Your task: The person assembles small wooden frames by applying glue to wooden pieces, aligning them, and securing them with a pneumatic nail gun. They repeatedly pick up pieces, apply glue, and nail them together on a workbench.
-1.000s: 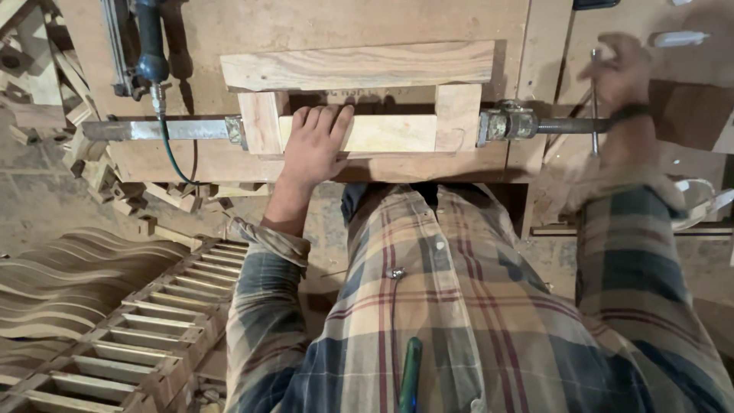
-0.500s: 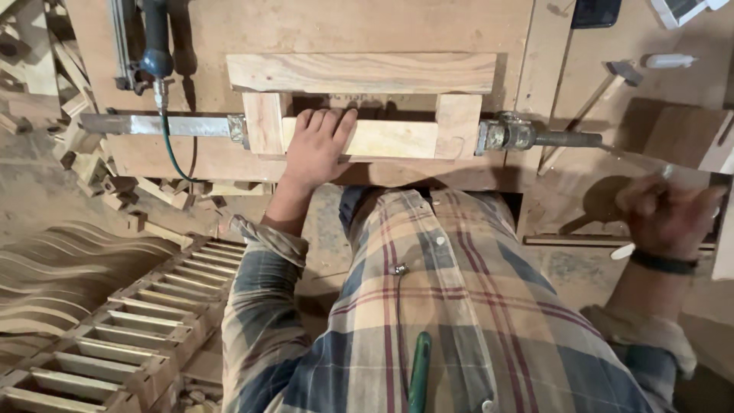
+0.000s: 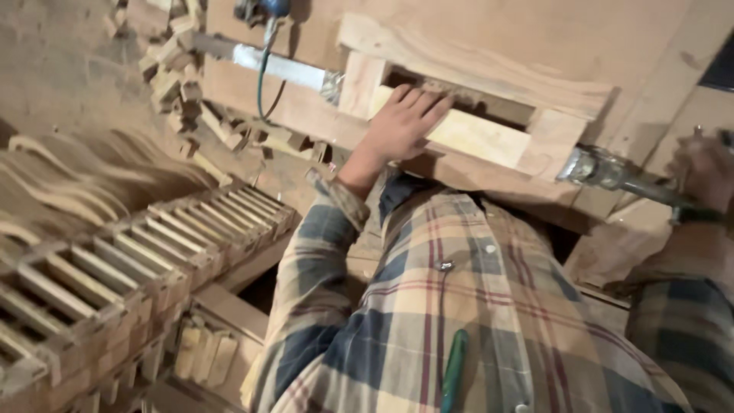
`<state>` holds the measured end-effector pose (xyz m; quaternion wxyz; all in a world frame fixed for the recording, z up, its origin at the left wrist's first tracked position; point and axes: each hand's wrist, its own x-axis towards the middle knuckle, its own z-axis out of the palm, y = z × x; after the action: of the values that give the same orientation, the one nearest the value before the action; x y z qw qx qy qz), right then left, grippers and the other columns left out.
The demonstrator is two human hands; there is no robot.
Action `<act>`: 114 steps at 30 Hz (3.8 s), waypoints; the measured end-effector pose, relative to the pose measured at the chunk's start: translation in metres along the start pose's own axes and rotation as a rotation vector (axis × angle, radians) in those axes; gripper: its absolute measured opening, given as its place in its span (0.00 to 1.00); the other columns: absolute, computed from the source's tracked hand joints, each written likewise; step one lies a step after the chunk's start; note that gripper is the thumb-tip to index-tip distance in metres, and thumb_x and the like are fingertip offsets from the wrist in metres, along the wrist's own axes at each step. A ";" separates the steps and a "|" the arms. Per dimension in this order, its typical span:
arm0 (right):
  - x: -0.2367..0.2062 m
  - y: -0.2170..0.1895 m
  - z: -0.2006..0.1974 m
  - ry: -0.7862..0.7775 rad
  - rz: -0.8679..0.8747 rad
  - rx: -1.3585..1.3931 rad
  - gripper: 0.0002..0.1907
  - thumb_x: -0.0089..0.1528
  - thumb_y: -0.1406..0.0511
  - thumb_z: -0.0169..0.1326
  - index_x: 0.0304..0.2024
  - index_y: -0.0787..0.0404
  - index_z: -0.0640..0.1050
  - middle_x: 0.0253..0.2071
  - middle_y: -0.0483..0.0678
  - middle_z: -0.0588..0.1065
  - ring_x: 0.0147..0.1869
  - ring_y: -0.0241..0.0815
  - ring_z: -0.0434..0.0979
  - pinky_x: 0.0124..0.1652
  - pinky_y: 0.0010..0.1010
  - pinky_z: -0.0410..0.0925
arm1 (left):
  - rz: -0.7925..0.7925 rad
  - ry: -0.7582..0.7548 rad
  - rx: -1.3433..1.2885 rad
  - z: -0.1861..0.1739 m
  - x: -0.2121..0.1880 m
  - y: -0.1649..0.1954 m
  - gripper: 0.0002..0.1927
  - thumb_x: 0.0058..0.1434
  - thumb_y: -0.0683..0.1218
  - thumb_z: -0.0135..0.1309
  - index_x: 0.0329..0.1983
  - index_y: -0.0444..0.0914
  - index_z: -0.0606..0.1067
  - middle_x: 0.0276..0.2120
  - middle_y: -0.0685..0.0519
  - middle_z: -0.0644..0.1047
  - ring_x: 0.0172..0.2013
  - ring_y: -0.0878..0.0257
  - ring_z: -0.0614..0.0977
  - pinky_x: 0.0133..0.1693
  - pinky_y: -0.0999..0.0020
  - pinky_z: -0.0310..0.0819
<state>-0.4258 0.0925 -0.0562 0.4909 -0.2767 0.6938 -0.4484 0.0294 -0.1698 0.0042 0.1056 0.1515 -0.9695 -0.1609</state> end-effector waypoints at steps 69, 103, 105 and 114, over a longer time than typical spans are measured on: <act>-0.087 -0.145 0.139 -0.136 0.218 -0.297 0.17 0.74 0.64 0.50 0.51 0.78 0.72 0.26 0.46 0.67 0.24 0.36 0.63 0.23 0.30 0.58 | -0.259 0.276 0.102 -0.004 -0.102 -0.076 0.45 0.67 0.64 0.54 0.76 0.31 0.57 0.74 0.36 0.57 0.74 0.41 0.59 0.71 0.47 0.58; -0.037 -0.181 0.288 -0.176 -0.923 -0.892 0.30 0.71 0.70 0.53 0.76 0.60 0.66 0.41 0.54 0.77 0.40 0.45 0.78 0.41 0.34 0.73 | -0.176 0.331 0.019 -0.015 -0.113 -0.097 0.37 0.65 0.48 0.54 0.75 0.31 0.60 0.75 0.40 0.60 0.75 0.45 0.63 0.73 0.57 0.60; -0.048 -0.175 0.299 -0.177 -0.896 -1.069 0.31 0.67 0.70 0.55 0.74 0.59 0.68 0.38 0.56 0.76 0.36 0.50 0.77 0.37 0.38 0.72 | -0.159 0.321 -0.049 -0.017 -0.113 -0.097 0.38 0.63 0.51 0.55 0.73 0.29 0.62 0.72 0.38 0.62 0.71 0.43 0.64 0.69 0.55 0.61; -0.074 -0.163 0.299 -0.196 -0.836 -0.889 0.26 0.69 0.68 0.49 0.70 0.51 0.71 0.31 0.50 0.72 0.33 0.49 0.74 0.34 0.38 0.69 | -0.177 0.280 0.132 -0.016 -0.108 -0.095 0.33 0.63 0.44 0.52 0.72 0.30 0.65 0.72 0.39 0.65 0.71 0.46 0.67 0.69 0.57 0.62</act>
<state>-0.1299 -0.0233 0.0866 0.1727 -0.7431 0.5988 -0.2436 0.1587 -0.2244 -0.0301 0.2147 0.2638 -0.9367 -0.0828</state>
